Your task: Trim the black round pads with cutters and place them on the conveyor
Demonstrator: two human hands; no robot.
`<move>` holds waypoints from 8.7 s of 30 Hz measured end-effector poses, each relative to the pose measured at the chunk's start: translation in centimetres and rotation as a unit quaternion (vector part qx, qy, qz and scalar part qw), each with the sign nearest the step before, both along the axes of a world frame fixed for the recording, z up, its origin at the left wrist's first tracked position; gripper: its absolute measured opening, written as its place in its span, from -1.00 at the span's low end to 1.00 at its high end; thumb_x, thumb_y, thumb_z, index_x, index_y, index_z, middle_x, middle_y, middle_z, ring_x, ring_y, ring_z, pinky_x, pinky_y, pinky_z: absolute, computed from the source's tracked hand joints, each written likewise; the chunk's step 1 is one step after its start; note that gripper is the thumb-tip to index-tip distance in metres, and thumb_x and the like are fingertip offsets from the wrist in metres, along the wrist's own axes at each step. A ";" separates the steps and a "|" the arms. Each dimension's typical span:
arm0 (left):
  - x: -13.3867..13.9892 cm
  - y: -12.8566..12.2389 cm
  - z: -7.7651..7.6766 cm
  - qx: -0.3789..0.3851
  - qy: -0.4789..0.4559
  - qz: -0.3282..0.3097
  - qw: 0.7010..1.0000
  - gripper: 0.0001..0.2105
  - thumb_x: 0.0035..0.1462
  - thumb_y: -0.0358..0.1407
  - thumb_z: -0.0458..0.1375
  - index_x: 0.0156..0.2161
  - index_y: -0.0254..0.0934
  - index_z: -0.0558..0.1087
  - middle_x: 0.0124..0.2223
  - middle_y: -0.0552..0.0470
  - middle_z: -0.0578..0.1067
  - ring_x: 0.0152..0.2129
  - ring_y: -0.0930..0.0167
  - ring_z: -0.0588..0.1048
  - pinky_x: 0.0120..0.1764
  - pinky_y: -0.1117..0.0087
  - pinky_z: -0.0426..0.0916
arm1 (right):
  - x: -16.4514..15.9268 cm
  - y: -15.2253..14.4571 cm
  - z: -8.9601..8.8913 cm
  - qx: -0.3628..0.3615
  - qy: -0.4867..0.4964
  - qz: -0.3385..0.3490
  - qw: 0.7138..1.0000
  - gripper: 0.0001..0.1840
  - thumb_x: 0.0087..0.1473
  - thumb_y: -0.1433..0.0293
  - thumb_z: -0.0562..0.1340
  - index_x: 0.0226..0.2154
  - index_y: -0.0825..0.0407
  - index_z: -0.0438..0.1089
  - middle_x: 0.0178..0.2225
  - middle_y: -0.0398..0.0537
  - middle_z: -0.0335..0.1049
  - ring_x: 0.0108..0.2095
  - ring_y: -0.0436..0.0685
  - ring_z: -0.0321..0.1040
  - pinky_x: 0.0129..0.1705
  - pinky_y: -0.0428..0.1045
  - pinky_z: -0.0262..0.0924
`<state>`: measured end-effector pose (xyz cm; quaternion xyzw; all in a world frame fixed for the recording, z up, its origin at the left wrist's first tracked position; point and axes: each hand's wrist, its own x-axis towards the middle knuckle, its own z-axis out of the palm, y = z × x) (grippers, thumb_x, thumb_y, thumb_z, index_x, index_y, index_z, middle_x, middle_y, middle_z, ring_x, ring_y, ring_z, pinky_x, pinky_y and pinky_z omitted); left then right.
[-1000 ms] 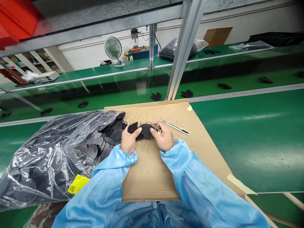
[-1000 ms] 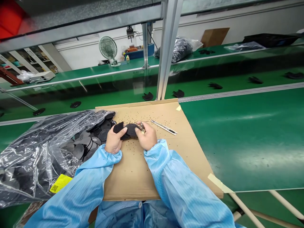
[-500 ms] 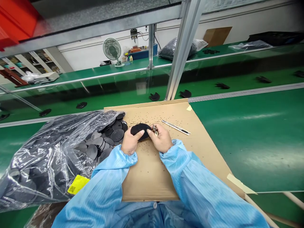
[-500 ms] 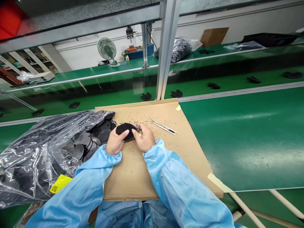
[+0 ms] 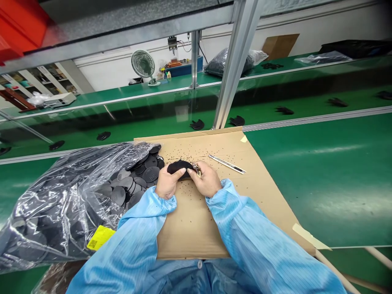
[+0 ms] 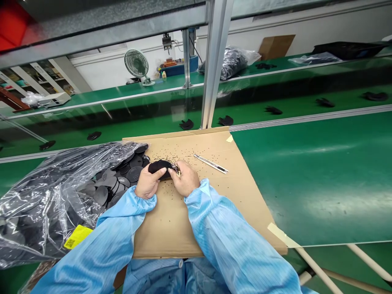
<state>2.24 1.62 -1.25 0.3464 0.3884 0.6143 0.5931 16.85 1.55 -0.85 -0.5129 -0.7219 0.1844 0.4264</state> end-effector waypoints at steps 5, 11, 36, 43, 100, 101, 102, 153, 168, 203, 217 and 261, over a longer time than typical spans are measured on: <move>-0.3 0.1 0.0 0.001 -0.003 -0.009 1.000 -0.67 -0.30 -0.35 0.44 -0.32 -0.34 0.53 -0.30 -0.02 0.58 -0.33 0.38 0.53 -0.07 0.23 0.39 | 0.0 0.0 0.0 -0.010 0.002 0.001 1.000 -0.83 0.09 0.25 0.16 -0.42 0.01 0.30 -0.42 -0.05 0.36 -0.37 0.12 0.29 -0.30 -0.02 0.15; -0.4 0.0 0.1 0.000 -0.017 -0.056 0.998 -0.70 -0.24 -0.35 0.42 -0.31 -0.34 0.54 -0.28 -0.04 0.58 -0.30 0.37 0.53 -0.05 0.24 0.36 | 0.1 0.1 0.4 -0.024 0.071 0.030 0.997 -0.73 0.10 0.21 0.18 -0.23 0.05 0.38 -0.23 0.02 0.45 -0.21 0.15 0.36 -0.14 0.03 0.20; -0.3 -0.3 0.5 0.010 0.007 -0.112 0.994 -0.68 -0.24 -0.29 0.42 -0.33 -0.38 0.52 -0.32 -0.09 0.56 -0.32 0.32 0.51 -0.12 0.22 0.38 | 0.4 0.1 0.6 -0.093 0.139 0.064 0.984 -0.63 -0.04 0.08 0.25 -0.54 0.04 0.29 -0.63 -0.22 0.17 -0.57 -0.02 0.09 -0.52 -0.09 0.03; -0.7 0.4 0.4 -0.097 -0.026 -0.110 0.989 -0.55 -0.18 -0.18 0.40 -0.16 -0.27 0.40 -0.31 0.05 0.48 -0.49 0.51 0.44 -0.47 0.50 0.34 | -0.3 -0.6 0.5 -0.003 0.128 0.092 0.987 -0.72 0.12 0.22 0.17 -0.21 0.03 0.43 -0.30 -0.02 0.47 -0.31 0.12 0.38 -0.22 0.01 0.28; 6.7 24.8 3.2 -0.091 0.734 0.073 0.669 -0.37 -0.06 -0.16 0.29 0.07 -0.47 0.25 0.01 -0.43 0.42 0.01 0.02 0.38 -0.04 0.14 0.27 | -1.5 0.9 -0.8 -0.006 0.303 -0.142 0.942 -0.85 0.03 0.29 0.18 -0.46 0.01 0.26 -0.50 -0.14 0.28 -0.42 0.04 0.23 -0.37 -0.06 0.12; 6.9 24.9 3.1 -0.083 0.727 0.080 0.677 -0.39 -0.07 -0.22 0.31 0.06 -0.49 0.26 0.00 -0.42 0.43 0.00 0.05 0.39 -0.05 0.17 0.26 | -1.5 0.8 -0.7 -0.010 0.303 -0.143 0.942 -0.85 0.03 0.29 0.18 -0.46 0.01 0.26 -0.50 -0.15 0.27 -0.43 0.04 0.22 -0.38 -0.06 0.11; 7.1 24.8 3.0 -0.070 0.722 0.086 0.683 -0.42 -0.07 -0.27 0.31 0.04 -0.49 0.28 -0.01 -0.38 0.44 -0.01 0.10 0.39 -0.05 0.21 0.26 | -1.5 0.8 -0.6 -0.013 0.303 -0.143 0.942 -0.85 0.03 0.28 0.18 -0.46 0.01 0.25 -0.50 -0.15 0.26 -0.43 0.04 0.22 -0.38 -0.06 0.11; -2.4 0.5 0.5 -0.036 0.056 0.070 0.995 -0.61 -0.31 -0.10 0.41 -0.37 -0.32 0.52 -0.49 0.06 0.48 -0.54 0.51 0.40 -0.41 0.48 0.30 | 1.3 0.2 0.2 0.083 -0.155 0.147 0.973 -0.67 0.12 0.39 0.13 -0.05 -0.02 0.41 -0.34 -0.01 0.42 -0.30 0.14 0.33 -0.17 0.01 0.22; -3.1 0.8 -0.4 0.015 0.140 0.077 0.987 -0.74 -0.16 -0.16 0.35 -0.38 -0.30 0.54 -0.48 0.05 0.48 -0.56 0.50 0.38 -0.43 0.47 0.29 | 1.4 0.0 0.7 0.042 -0.246 0.133 0.959 -0.63 -0.06 0.56 0.16 -0.18 -0.04 0.44 -0.34 -0.04 0.46 -0.30 0.15 0.36 -0.23 -0.03 0.21; -2.0 0.3 0.4 -0.116 -0.114 -0.022 0.986 -0.68 -0.09 -0.34 0.35 -0.19 -0.34 0.42 -0.38 0.08 0.46 -0.55 0.56 0.40 -0.53 0.56 0.32 | -0.4 -1.4 0.1 0.140 -0.050 0.246 0.958 -0.73 0.06 0.47 0.15 -0.13 0.03 0.38 -0.25 0.01 0.44 -0.25 0.14 0.32 -0.14 0.04 0.22; -2.2 -0.5 1.9 -0.150 -0.098 -0.096 0.979 -0.77 0.03 -0.26 0.27 -0.22 -0.30 0.40 -0.51 0.13 0.35 -0.71 0.59 0.28 -0.71 0.61 0.14 | 0.0 -1.0 0.2 0.019 -0.152 0.162 0.975 -0.66 0.08 0.45 0.16 -0.06 0.03 0.41 -0.22 0.00 0.47 -0.22 0.13 0.37 -0.10 -0.02 0.21; -2.0 -0.3 0.5 -0.132 -0.002 -0.073 0.989 -0.61 -0.29 -0.19 0.44 -0.33 -0.39 0.51 -0.59 0.12 0.40 -0.69 0.58 0.34 -0.64 0.60 0.21 | 0.2 -1.3 1.9 -0.077 -0.330 0.180 0.923 -0.74 -0.03 0.54 0.13 -0.31 0.02 0.47 -0.32 0.02 0.50 -0.33 0.16 0.40 -0.39 -0.03 0.12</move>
